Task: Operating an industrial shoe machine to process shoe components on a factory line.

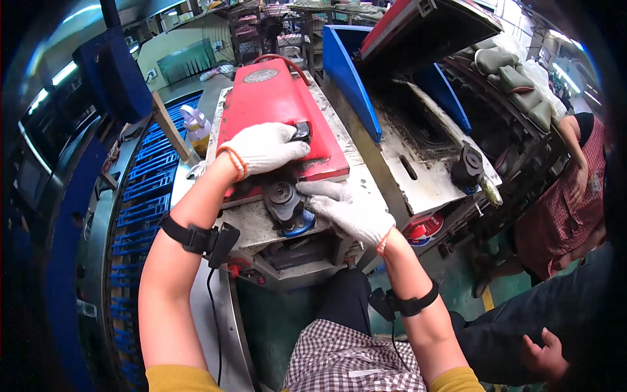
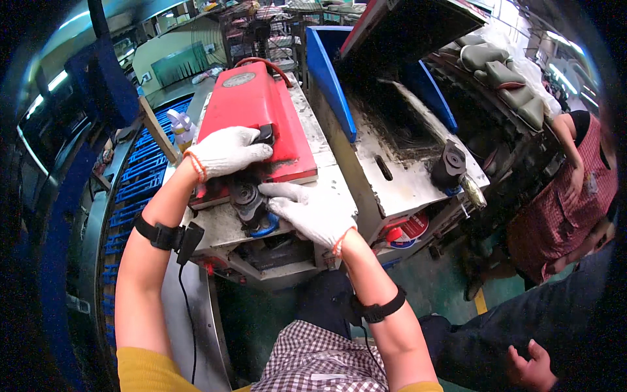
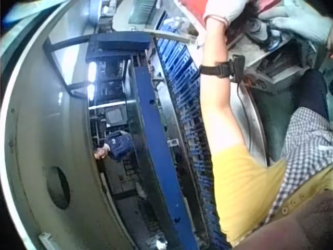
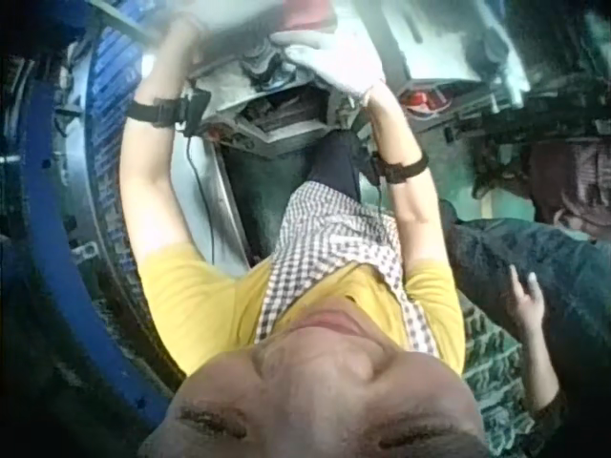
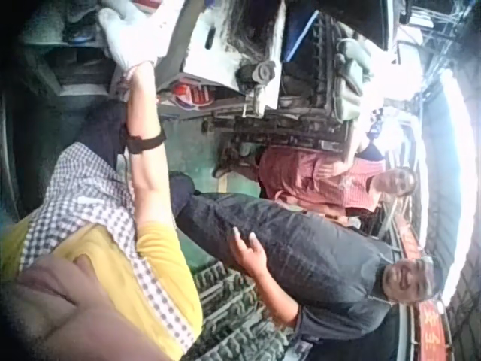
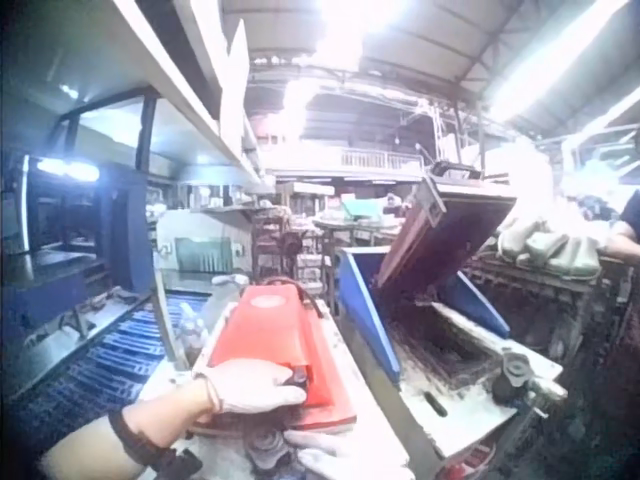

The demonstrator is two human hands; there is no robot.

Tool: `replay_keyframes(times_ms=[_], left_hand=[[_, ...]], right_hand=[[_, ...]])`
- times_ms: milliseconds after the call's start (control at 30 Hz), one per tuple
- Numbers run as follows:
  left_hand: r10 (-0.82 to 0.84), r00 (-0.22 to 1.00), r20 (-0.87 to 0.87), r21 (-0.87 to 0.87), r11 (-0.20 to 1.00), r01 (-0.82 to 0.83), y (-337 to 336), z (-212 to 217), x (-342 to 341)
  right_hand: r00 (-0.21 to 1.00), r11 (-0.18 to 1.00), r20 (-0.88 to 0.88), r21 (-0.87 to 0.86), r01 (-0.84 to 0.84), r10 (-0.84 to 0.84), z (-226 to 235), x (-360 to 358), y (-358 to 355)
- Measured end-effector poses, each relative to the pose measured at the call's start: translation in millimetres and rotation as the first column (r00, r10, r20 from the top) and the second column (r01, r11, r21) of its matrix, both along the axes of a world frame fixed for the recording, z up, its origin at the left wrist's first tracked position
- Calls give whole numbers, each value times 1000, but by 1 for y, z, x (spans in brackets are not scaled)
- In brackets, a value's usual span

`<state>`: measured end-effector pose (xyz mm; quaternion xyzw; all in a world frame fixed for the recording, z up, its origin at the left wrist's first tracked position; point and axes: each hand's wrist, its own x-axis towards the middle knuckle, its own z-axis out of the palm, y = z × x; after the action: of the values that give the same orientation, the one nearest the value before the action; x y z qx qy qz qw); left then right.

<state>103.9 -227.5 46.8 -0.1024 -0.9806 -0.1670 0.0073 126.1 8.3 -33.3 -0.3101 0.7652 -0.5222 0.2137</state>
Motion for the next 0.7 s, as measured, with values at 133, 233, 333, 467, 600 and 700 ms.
replay_keyframes(times_ms=[133,233,333,467,600,700], left_hand=[[-74,997,24,23,997,73,0,8,-1],[38,958,286,109,991,-71,6,18,-5],[22,914,406,232,964,-126,12,23,-8],[5,901,434,301,942,-151,7,22,-12],[-105,892,439,420,902,-100,-10,14,-21],[-154,884,442,473,877,-84,-19,5,-27]], right_hand=[[988,989,-154,-149,-20,-4,-10,-1,-8],[963,992,247,-88,-86,105,-1,-9,0],[959,963,131,-136,-234,252,9,-19,-5],[941,962,206,-93,-256,270,9,-23,-13],[951,964,179,-127,-233,253,2,-22,-16],[957,964,146,-127,-234,251,2,-21,-11]])
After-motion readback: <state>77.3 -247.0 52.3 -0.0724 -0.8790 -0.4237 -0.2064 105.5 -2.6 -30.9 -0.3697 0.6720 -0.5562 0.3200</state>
